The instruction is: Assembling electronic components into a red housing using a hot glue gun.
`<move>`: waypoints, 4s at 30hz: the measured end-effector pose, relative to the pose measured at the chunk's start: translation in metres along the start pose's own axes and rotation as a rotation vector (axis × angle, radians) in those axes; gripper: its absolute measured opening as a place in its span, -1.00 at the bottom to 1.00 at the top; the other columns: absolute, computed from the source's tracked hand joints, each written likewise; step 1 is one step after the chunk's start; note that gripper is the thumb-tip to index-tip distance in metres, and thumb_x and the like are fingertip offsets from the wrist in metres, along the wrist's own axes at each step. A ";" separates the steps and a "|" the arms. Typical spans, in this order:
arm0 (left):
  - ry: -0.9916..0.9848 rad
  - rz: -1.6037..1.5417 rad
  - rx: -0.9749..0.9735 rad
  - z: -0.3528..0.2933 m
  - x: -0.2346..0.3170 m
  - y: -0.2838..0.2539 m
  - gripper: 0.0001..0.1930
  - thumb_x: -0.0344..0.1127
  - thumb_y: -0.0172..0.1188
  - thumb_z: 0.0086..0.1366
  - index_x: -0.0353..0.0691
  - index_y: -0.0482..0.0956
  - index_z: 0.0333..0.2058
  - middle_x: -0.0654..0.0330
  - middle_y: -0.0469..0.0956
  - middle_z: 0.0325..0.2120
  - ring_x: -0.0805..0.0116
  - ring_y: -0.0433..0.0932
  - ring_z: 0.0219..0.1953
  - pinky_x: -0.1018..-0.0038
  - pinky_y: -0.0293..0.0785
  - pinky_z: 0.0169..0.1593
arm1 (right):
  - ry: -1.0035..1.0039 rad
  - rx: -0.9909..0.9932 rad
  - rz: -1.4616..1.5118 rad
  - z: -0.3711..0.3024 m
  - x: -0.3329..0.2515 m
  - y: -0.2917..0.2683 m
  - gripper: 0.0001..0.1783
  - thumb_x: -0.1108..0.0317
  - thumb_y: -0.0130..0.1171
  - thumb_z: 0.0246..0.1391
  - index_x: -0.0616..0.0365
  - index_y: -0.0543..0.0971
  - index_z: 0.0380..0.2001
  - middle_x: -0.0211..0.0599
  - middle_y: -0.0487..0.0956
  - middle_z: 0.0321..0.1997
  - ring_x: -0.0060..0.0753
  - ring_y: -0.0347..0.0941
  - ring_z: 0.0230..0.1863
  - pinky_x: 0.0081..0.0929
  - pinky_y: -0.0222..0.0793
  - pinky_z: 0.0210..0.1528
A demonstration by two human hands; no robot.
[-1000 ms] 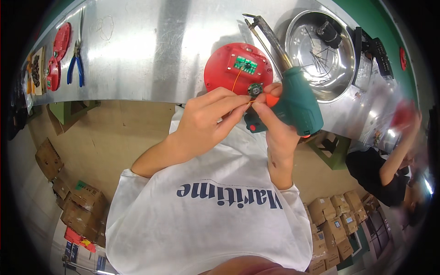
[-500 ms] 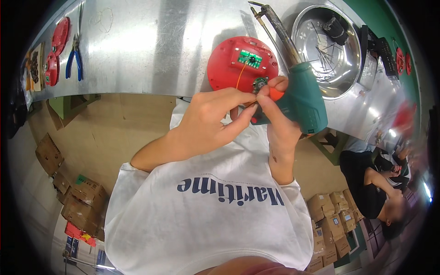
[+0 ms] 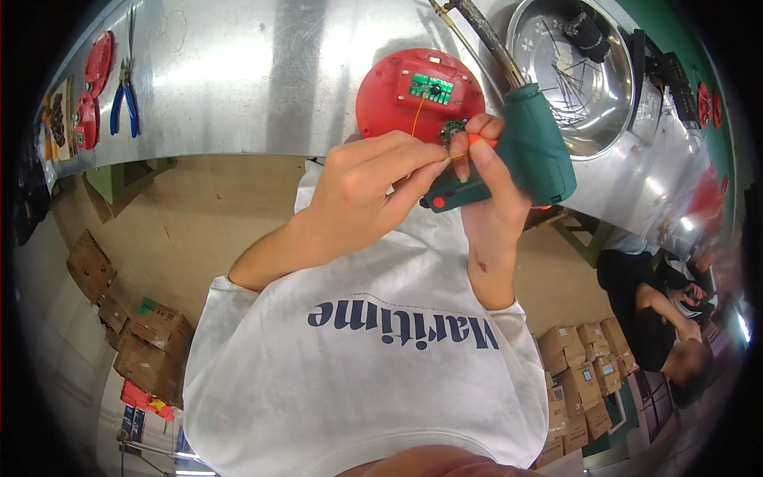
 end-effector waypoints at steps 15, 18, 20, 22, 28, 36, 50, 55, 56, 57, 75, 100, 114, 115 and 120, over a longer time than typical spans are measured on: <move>0.120 0.124 0.144 -0.005 0.003 0.001 -0.84 -0.63 0.28 0.01 -0.37 0.63 -0.36 0.12 0.60 -0.51 0.37 0.56 -0.53 0.56 0.44 -0.48 | 0.046 0.028 0.042 -0.004 0.006 0.002 -0.73 0.63 0.10 -0.03 0.24 0.41 -0.20 -0.21 0.43 -0.13 -0.46 0.41 -0.28 -0.61 0.27 -0.29; 0.142 0.085 0.103 -0.006 0.000 0.000 -0.83 -0.63 0.29 0.00 -0.36 0.64 -0.36 0.12 0.61 -0.43 0.36 0.55 -0.49 0.57 0.42 -0.46 | 0.032 -0.005 0.076 -0.006 0.007 0.000 -0.75 0.59 0.08 0.01 0.24 0.40 -0.19 -0.20 0.42 -0.11 -0.44 0.41 -0.26 -0.58 0.28 -0.29; 0.061 0.122 0.089 -0.004 -0.005 -0.003 -0.83 -0.63 0.29 0.00 -0.34 0.65 -0.37 0.09 0.58 -0.23 0.35 0.53 -0.34 0.60 0.40 -0.39 | 0.014 0.052 0.039 -0.007 0.001 -0.003 -0.76 0.60 0.09 0.02 0.25 0.41 -0.20 -0.20 0.42 -0.10 -0.44 0.43 -0.27 -0.56 0.31 -0.29; 0.040 0.126 0.178 0.001 -0.012 -0.006 -0.84 -0.62 0.30 0.00 -0.33 0.65 -0.38 0.09 0.54 -0.14 0.34 0.49 -0.26 0.60 0.39 -0.35 | -0.003 0.106 0.002 -0.010 -0.005 -0.010 -0.77 0.61 0.10 0.02 0.26 0.41 -0.21 -0.19 0.42 -0.09 -0.45 0.44 -0.28 -0.54 0.33 -0.29; -0.020 0.091 0.306 0.011 -0.031 -0.004 -0.92 -0.56 0.30 0.00 -0.31 0.63 -0.46 0.09 0.46 0.01 0.30 0.40 -0.05 0.48 0.38 -0.09 | -0.071 0.014 -0.257 -0.029 -0.022 -0.042 -0.69 0.41 0.09 0.03 0.25 0.36 -0.14 -0.11 0.41 -0.16 -0.38 0.39 -0.31 -0.55 0.29 -0.34; -0.070 0.053 0.314 0.013 -0.034 -0.002 -0.96 -0.54 0.28 0.01 -0.31 0.61 -0.50 0.09 0.46 0.02 0.27 0.39 -0.04 0.42 0.34 0.04 | 0.036 -0.037 -0.612 -0.046 -0.029 -0.065 -0.70 0.38 0.13 -0.05 0.35 0.45 -0.24 -0.10 0.47 -0.33 -0.44 0.37 -0.42 -0.56 0.27 -0.39; -0.098 0.090 0.319 0.015 -0.034 -0.001 -0.95 -0.55 0.26 -0.01 -0.31 0.58 -0.52 0.13 0.47 -0.01 0.29 0.39 -0.05 0.43 0.35 0.03 | -0.006 0.010 -0.678 -0.045 -0.028 -0.081 -0.78 0.48 0.26 -0.19 0.28 0.57 -0.37 -0.35 0.53 -0.48 -0.52 0.43 -0.45 -0.55 0.36 -0.32; -0.102 0.095 0.316 0.015 -0.034 0.000 -0.95 -0.56 0.26 -0.01 -0.30 0.58 -0.52 0.13 0.47 -0.01 0.30 0.39 -0.05 0.43 0.34 0.03 | -0.028 0.009 -0.867 -0.043 -0.029 -0.082 -0.79 0.55 0.22 -0.32 0.27 0.57 -0.46 -0.27 0.52 -0.51 -0.42 0.42 -0.52 -0.55 0.36 -0.36; -0.104 0.091 0.317 0.015 -0.034 0.000 -0.95 -0.56 0.26 -0.01 -0.30 0.58 -0.52 0.13 0.47 -0.01 0.30 0.39 -0.05 0.43 0.34 0.03 | -0.031 0.010 -0.867 -0.043 -0.029 -0.082 -0.79 0.55 0.22 -0.32 0.27 0.57 -0.46 -0.27 0.52 -0.51 -0.42 0.42 -0.52 -0.55 0.36 -0.36; -0.101 0.091 0.317 0.016 -0.033 0.000 -0.95 -0.56 0.26 -0.01 -0.30 0.58 -0.52 0.13 0.47 -0.01 0.30 0.39 -0.05 0.43 0.34 0.03 | -0.033 -0.001 -0.912 -0.043 -0.029 -0.083 -0.78 0.55 0.21 -0.34 0.28 0.57 -0.46 -0.25 0.51 -0.52 -0.40 0.42 -0.53 -0.54 0.36 -0.37; -0.178 0.028 0.332 0.018 -0.034 -0.001 -0.93 -0.52 0.25 -0.06 -0.27 0.53 -0.57 0.17 0.47 -0.03 0.23 0.36 -0.08 0.37 0.34 -0.01 | -0.153 0.113 -0.259 -0.059 -0.041 -0.113 -0.47 0.36 0.09 -0.17 0.36 0.36 -0.06 -0.09 0.38 -0.32 -0.25 0.35 -0.49 -0.46 0.34 -0.47; -0.316 0.237 0.169 0.026 -0.010 -0.010 -0.97 -0.56 0.19 0.08 -0.33 0.51 -0.48 0.09 0.42 0.01 0.26 0.38 -0.06 0.40 0.31 0.04 | -0.368 0.343 0.150 -0.043 -0.047 -0.156 -0.66 0.33 0.01 -0.04 0.34 0.39 -0.22 -0.03 0.41 -0.31 -0.24 0.39 -0.49 -0.45 0.38 -0.53; -0.177 0.217 -0.156 0.033 -0.013 -0.024 -0.77 -0.54 0.11 0.20 -0.32 0.49 -0.14 -0.04 0.35 0.13 0.14 0.43 0.04 0.36 0.31 0.12 | -0.425 0.366 0.178 -0.050 -0.040 -0.186 -0.67 0.26 -0.03 0.01 0.33 0.37 -0.26 0.01 0.38 -0.21 -0.24 0.42 -0.54 -0.44 0.36 -0.49; -0.224 0.113 -0.197 0.035 -0.016 -0.029 -0.73 -0.52 0.10 0.22 -0.31 0.44 -0.08 -0.03 0.36 0.10 0.10 0.43 0.00 0.36 0.34 0.07 | -0.436 0.353 0.189 -0.050 -0.041 -0.184 -0.67 0.26 -0.03 0.01 0.33 0.37 -0.26 0.01 0.38 -0.20 -0.24 0.42 -0.54 -0.46 0.35 -0.49; -0.083 0.291 -0.362 0.064 -0.004 -0.035 -0.53 -0.50 0.17 0.12 -0.26 0.38 0.05 0.00 0.43 -0.12 0.04 0.46 -0.12 0.33 0.41 -0.03 | -0.454 0.322 0.201 -0.045 -0.043 -0.179 -0.67 0.26 -0.03 0.01 0.33 0.37 -0.25 -0.01 0.38 -0.20 -0.24 0.41 -0.55 -0.47 0.33 -0.48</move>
Point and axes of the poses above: each hand's wrist, its own z-axis towards the middle knuckle, its own y-axis out of the palm, x = y × z, the point moved 6 cm from there along z, towards the middle knuckle
